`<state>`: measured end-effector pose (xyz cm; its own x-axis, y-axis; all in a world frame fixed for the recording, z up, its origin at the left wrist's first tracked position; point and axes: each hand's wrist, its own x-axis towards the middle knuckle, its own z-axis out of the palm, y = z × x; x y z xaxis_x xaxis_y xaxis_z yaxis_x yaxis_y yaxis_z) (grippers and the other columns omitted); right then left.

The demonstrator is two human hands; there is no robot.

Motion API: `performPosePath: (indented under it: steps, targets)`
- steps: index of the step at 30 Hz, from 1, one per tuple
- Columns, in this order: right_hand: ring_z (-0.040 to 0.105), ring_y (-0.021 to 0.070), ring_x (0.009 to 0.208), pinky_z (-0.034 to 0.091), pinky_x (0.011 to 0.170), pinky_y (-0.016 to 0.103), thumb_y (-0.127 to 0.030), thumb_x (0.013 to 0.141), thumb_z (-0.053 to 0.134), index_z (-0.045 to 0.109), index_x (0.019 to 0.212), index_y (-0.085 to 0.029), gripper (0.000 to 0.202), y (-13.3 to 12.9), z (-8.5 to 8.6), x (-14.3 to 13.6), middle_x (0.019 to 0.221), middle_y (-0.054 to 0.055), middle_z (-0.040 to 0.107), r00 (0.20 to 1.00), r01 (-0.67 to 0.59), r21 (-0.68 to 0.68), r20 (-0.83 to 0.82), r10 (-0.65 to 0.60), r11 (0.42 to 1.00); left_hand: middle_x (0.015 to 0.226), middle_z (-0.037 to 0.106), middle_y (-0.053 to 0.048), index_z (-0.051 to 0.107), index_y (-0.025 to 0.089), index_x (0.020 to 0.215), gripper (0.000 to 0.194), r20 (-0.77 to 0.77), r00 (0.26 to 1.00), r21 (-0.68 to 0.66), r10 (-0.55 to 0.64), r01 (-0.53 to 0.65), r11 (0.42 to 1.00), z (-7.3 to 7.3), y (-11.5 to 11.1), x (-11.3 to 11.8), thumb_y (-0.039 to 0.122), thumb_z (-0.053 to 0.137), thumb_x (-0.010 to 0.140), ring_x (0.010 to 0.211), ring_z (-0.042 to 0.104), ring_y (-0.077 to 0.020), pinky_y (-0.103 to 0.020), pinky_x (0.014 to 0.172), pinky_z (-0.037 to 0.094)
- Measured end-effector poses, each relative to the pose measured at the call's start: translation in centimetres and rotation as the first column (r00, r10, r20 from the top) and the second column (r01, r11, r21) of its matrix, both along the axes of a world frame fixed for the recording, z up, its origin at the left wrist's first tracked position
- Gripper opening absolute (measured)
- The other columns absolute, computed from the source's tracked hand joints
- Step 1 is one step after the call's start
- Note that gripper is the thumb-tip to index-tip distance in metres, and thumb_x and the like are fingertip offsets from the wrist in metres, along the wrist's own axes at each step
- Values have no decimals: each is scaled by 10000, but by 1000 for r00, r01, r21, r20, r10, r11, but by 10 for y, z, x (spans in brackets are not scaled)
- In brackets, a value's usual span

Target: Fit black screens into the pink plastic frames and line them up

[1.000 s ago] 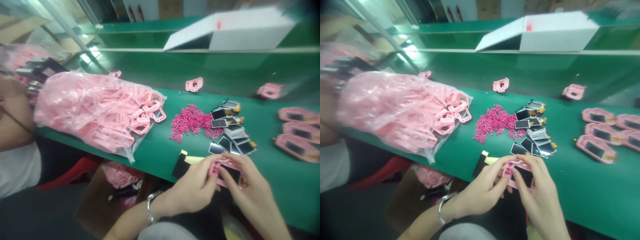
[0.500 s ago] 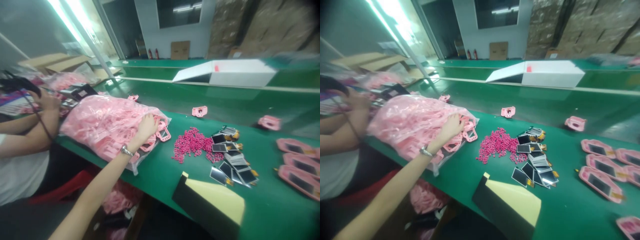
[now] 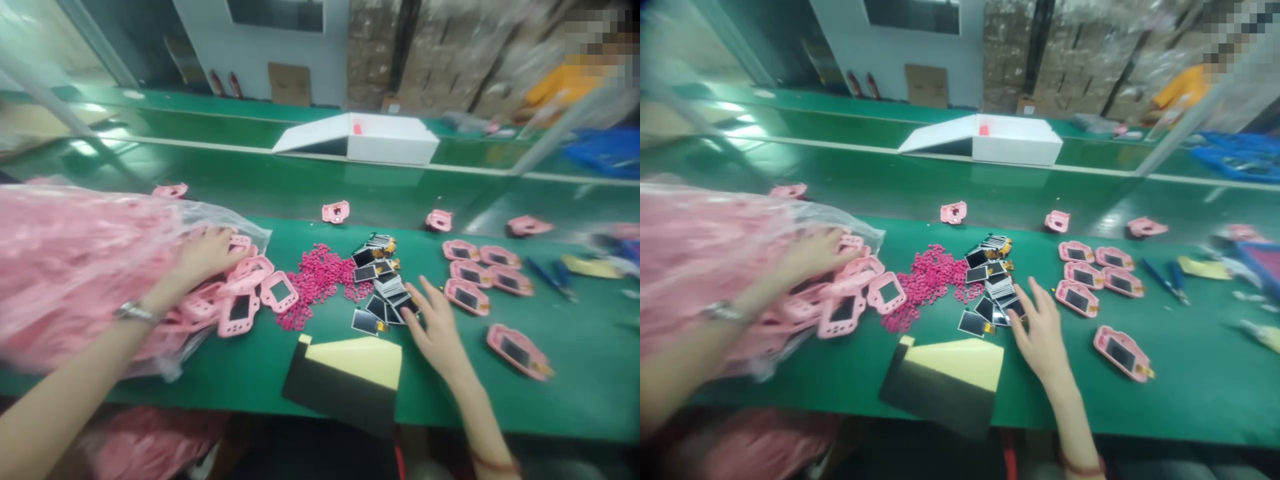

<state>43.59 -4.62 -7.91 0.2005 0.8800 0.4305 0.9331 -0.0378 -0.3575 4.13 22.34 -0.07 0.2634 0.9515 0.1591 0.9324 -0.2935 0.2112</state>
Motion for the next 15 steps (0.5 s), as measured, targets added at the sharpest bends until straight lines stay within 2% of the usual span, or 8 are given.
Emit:
performPosePath:
  steps: [2,4,6,8,10,12,15]
  targets:
    - [466,339,1470,413,1173,628,-436,1060,485,534,1513,-264,487,11,-9,-14,1605,161,469,1000,-12,-72,12,13,997,1428,612,-236,637,95,1268,644,-82,995,27,-58,60,998,-6,-17,-2,634,552,924,1300,548,-522,-693,1061,396]
    - [441,357,1487,387,1175,661,-422,1070,454,502,1546,-250,508,10,-13,-21,1603,179,467,1000,-17,-114,9,18,993,1467,577,-265,576,59,1354,640,-173,978,51,-116,126,991,-10,-29,-5,571,505,977,1317,538,-511,-690,1068,398]
    - [440,358,1486,404,1172,641,-415,1075,439,511,1541,-224,509,1,-11,-22,1594,186,475,999,-37,-135,-6,37,990,1469,571,-284,511,28,1417,634,-217,959,69,-181,200,977,-11,-36,-9,518,456,1019,1336,538,-468,-634,1087,417]
    - [477,334,1459,434,1168,600,-413,1079,431,529,1524,-221,494,-8,-6,-17,1572,173,504,998,-64,-142,-29,61,988,1435,612,-247,481,53,1448,605,-210,950,86,-232,254,963,-9,-42,-12,496,418,1041,1336,551,-404,-562,1092,443]
    - [501,318,1438,441,1169,593,-410,1079,424,525,1521,-224,490,-8,2,-7,1546,169,529,997,-72,-125,-49,67,989,1325,697,-165,515,130,1431,535,-193,956,89,-222,242,966,-4,-48,-14,482,394,1047,1240,616,-344,-484,1028,497]
    - [500,317,1436,427,1180,605,-399,1075,421,522,1514,-202,491,3,11,2,1530,185,536,996,-70,-89,-62,64,994,1170,752,-112,603,193,1341,453,-184,968,63,-170,184,981,3,-55,-13,462,403,1037,1089,674,-321,-423,920,531]
    - [504,310,1427,430,1183,594,-357,1053,443,576,1447,-177,452,34,29,9,1511,186,552,992,-116,-61,-64,112,991,1023,746,-122,709,221,1175,395,-118,985,82,-125,136,987,17,-71,-7,467,442,1020,969,687,-334,-406,816,526]
